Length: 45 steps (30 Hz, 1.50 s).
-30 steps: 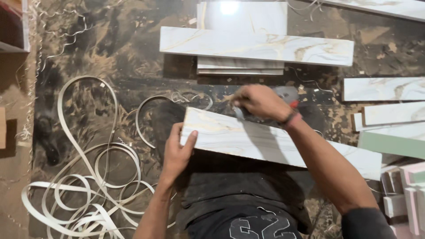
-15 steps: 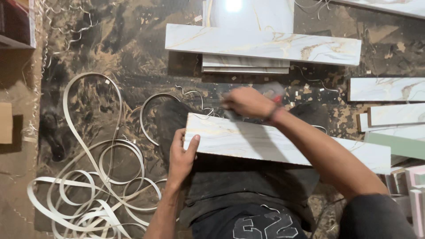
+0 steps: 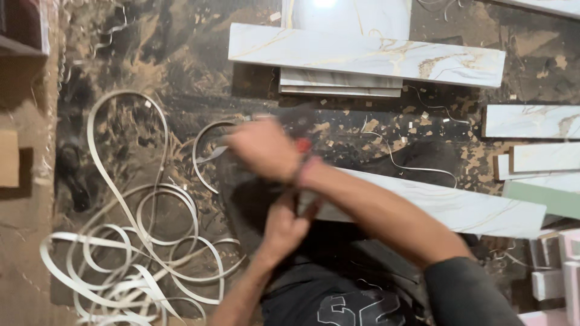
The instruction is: The person sits on the floor and uses a hand-held edge banding iron to press white edge banding tape onto the cut edges of marble-patterned PVC panels, running the iron along the tape to adhere it, then sets finished panels aside and picks up the next panel.
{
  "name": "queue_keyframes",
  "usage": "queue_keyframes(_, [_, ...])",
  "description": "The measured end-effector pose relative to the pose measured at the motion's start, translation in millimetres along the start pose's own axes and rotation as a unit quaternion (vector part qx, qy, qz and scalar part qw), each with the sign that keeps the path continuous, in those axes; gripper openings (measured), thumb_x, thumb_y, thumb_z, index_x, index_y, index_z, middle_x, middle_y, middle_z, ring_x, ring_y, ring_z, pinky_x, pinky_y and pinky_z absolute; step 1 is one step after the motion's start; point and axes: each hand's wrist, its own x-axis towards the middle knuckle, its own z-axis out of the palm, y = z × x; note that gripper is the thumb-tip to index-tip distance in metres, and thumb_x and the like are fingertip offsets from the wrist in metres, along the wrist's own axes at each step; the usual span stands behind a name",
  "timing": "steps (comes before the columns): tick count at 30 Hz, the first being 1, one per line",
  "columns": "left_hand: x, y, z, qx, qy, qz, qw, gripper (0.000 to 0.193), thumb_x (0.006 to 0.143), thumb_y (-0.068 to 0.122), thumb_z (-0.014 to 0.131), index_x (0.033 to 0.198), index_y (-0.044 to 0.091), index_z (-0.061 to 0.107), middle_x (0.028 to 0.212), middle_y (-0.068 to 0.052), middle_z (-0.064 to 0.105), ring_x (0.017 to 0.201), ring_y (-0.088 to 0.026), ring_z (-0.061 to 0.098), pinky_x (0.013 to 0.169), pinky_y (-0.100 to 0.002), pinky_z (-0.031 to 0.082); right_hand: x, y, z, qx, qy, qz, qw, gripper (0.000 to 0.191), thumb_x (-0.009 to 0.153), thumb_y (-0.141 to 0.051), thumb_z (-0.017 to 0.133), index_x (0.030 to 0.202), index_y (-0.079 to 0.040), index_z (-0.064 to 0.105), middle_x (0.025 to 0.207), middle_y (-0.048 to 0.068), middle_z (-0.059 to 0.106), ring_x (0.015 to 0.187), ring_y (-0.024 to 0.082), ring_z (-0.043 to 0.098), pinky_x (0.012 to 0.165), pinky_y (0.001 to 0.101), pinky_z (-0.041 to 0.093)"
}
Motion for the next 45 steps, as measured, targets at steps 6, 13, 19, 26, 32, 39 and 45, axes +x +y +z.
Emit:
queue_keyframes(6, [4,-47,-8,-0.258,-0.029,-0.14,0.955,0.045,0.094,0.024,0.064,0.134,0.009,0.052,0.115,-0.002,0.066,0.079,-0.015,0.058,0.058,-0.038,0.049,-34,0,-19,0.195,0.097,0.06,0.974,0.019,0.103,-0.022,0.061,0.112,-0.008,0.069,0.103,0.012,0.072,0.097,0.034,0.07,0.081,0.0421,0.054])
queue_keyframes(13, [1,-118,-4,-0.261,-0.044,-0.243,0.933,0.035,0.101,0.022,0.067,0.123,-0.003,0.06,0.111,-0.012,0.065,0.102,-0.017,0.058,0.091,-0.035,0.047,-278,29,-17,0.567,-0.089,0.441,0.69,0.041,0.107,-0.038,0.054,0.103,-0.002,0.073,0.078,0.001,0.065,0.068,0.01,0.055,0.061,0.0276,0.045])
queue_keyframes(19, [34,-158,-4,-0.333,-0.142,-0.297,0.884,0.06,0.089,0.013,0.064,0.142,-0.012,0.05,0.124,-0.028,0.067,0.106,-0.037,0.067,0.086,-0.046,0.054,-354,18,18,0.683,0.051,0.423,0.594,0.052,0.102,-0.04,0.062,0.132,0.002,0.063,0.11,0.004,0.077,0.092,0.008,0.064,0.078,0.0218,0.05])
queue_keyframes(26, [51,-154,28,-0.383,-0.197,-0.172,0.886,0.06,0.087,0.009,0.06,0.143,-0.009,0.047,0.122,-0.031,0.068,0.094,-0.039,0.075,0.071,-0.047,0.06,-346,12,29,0.676,0.214,0.478,0.518,0.055,0.096,-0.032,0.071,0.141,-0.009,0.053,0.109,-0.003,0.066,0.07,0.001,0.055,0.053,0.0179,0.041])
queue_keyframes(32, [51,-94,125,-0.333,-0.178,-0.151,0.913,0.052,0.089,0.013,0.069,0.135,-0.007,0.053,0.118,-0.017,0.071,0.099,-0.02,0.071,0.084,-0.032,0.058,-349,51,1,0.694,0.407,0.441,0.397,0.029,0.094,-0.027,0.064,0.12,-0.017,0.055,0.093,-0.004,0.064,0.047,0.004,0.042,0.044,0.0209,0.032])
queue_keyframes(39, [107,18,206,-0.217,-0.309,-0.188,0.907,0.049,0.094,0.027,0.067,0.134,0.001,0.058,0.109,-0.011,0.07,0.088,-0.016,0.069,0.071,-0.03,0.052,-350,91,-12,0.652,0.514,0.423,0.363,0.022,0.099,-0.026,0.063,0.117,-0.014,0.057,0.077,-0.005,0.059,0.049,0.005,0.046,0.044,0.0214,0.037])
queue_keyframes(45, [119,55,207,-0.203,-0.349,-0.131,0.905,0.057,0.098,0.037,0.055,0.146,0.009,0.046,0.118,-0.012,0.073,0.099,-0.016,0.072,0.081,-0.031,0.057,-396,203,-47,0.568,0.66,0.403,0.283,0.01,0.1,-0.028,0.064,0.099,-0.02,0.057,0.061,-0.009,0.048,0.043,0.006,0.043,0.037,0.0232,0.034])
